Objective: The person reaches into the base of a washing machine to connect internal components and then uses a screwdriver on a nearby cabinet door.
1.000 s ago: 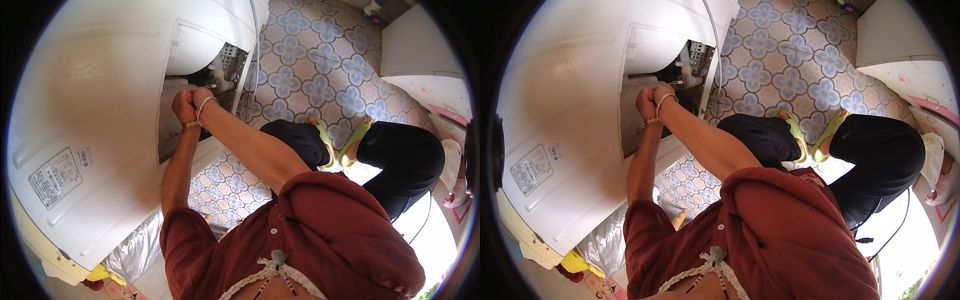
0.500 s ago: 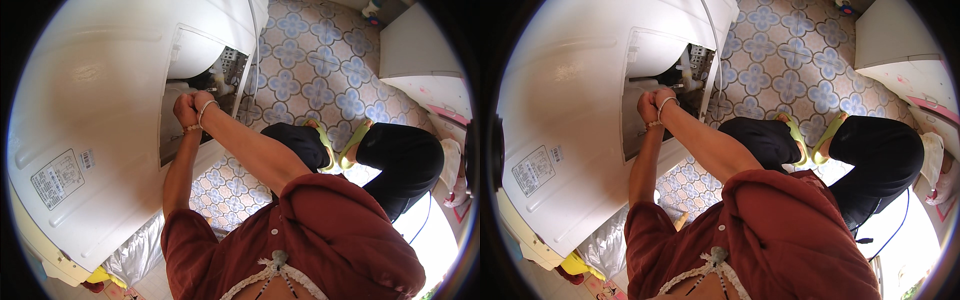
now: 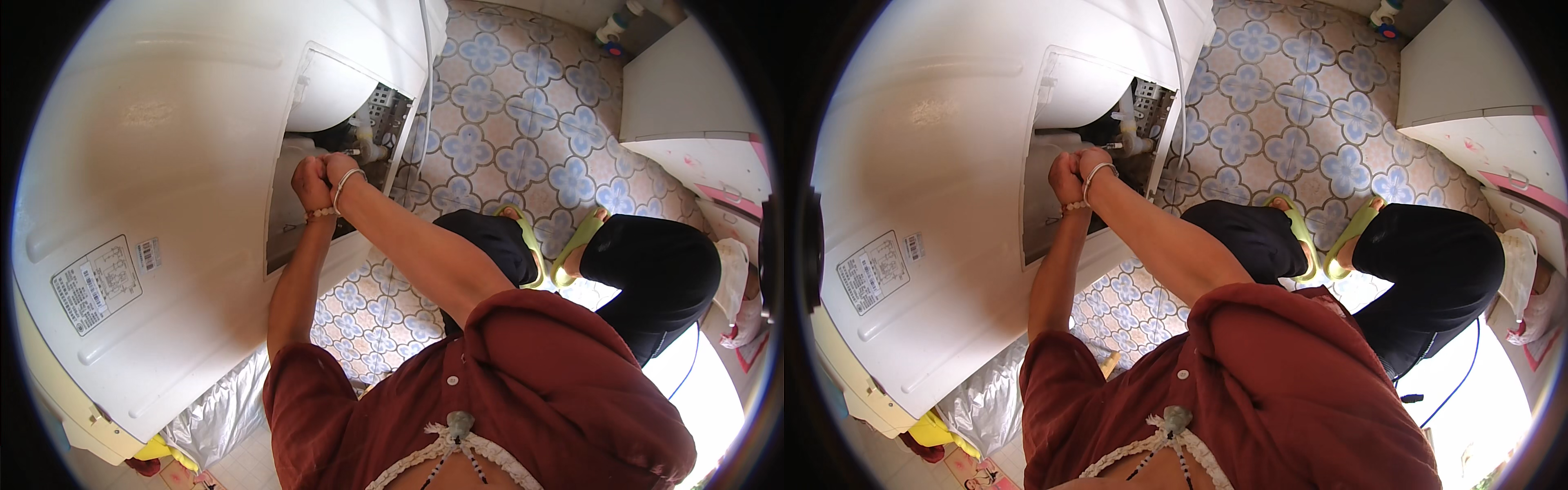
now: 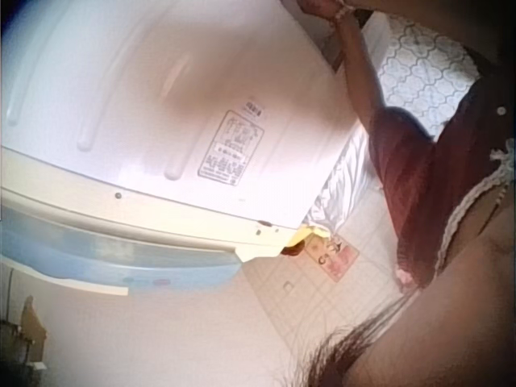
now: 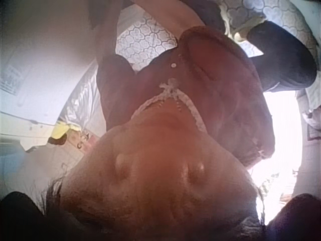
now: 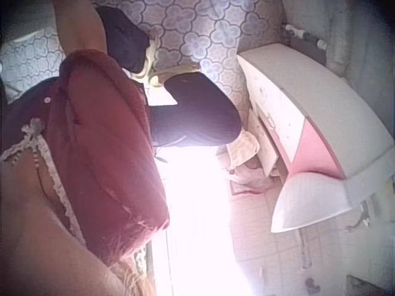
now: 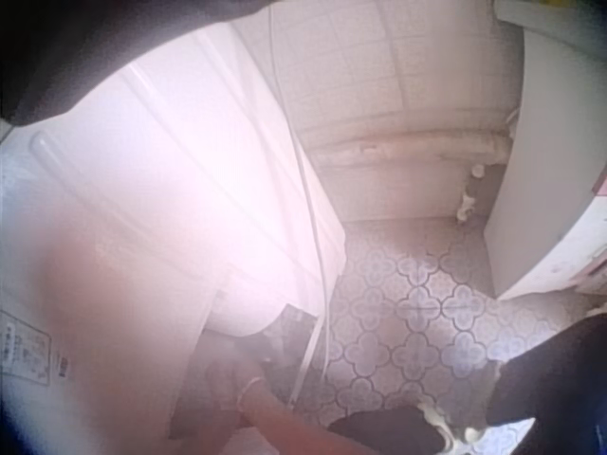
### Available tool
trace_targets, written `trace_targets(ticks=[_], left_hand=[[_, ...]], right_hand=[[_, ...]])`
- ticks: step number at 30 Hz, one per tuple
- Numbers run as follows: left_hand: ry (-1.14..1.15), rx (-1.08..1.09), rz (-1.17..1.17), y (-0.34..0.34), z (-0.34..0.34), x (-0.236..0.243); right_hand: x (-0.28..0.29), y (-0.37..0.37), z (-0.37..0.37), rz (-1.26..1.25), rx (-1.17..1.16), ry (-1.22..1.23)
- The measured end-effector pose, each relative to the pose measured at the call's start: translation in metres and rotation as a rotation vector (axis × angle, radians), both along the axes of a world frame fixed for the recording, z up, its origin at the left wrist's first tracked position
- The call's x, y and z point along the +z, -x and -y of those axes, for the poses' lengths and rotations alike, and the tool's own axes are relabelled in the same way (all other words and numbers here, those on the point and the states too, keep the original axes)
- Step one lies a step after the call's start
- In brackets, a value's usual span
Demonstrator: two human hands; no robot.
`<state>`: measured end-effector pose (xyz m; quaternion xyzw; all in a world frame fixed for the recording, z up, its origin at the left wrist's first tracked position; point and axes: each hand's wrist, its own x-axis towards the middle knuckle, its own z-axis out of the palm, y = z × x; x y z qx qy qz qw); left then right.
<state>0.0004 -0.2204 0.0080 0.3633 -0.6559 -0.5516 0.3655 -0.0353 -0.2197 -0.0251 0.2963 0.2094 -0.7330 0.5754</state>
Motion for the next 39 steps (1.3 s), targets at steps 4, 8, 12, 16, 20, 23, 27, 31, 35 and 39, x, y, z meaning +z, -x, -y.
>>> trace_targets(ticks=[4, 8, 12, 16, 20, 23, 27, 31, 35, 39], left_hand=[[-0.013, 0.003, -0.007, 0.002, 0.0, 0.001], [-0.006, 0.062, 0.016, 0.007, -0.007, 0.006], [-0.021, 0.053, -0.001, 0.011, -0.009, 0.008], [-0.022, 0.03, -0.021, 0.003, -0.001, 0.002], [0.025, -0.001, 0.008, -0.001, 0.006, -0.003], [0.121, -0.029, 0.085, -0.005, 0.01, -0.006], [0.096, -0.01, 0.045, -0.004, 0.007, -0.005], [0.086, -0.038, 0.034, 0.0, 0.005, -0.001], [0.061, -0.015, 0.066, 0.0, 0.001, 0.003], [-0.006, 0.008, -0.002, 0.004, -0.002, 0.005]], right_hand=[[0.002, 0.002, -0.002, 0.013, -0.009, 0.029], [0.003, 0.002, -0.003, 0.045, -0.022, 0.016], [-0.005, 0.0, 0.004, -0.01, -0.02, -0.009], [-0.009, -0.003, 0.007, -0.06, 0.015, 0.012], [-0.006, -0.004, 0.005, -0.089, -0.008, -0.021], [-0.002, -0.002, 0.002, -0.087, 0.0, -0.028], [0.002, -0.003, 0.002, -0.026, -0.038, -0.054], [-0.01, -0.003, 0.009, -0.061, -0.028, -0.014], [-0.008, -0.006, 0.007, -0.136, 0.0, -0.068], [-0.013, -0.007, 0.011, -0.176, -0.007, -0.041]])
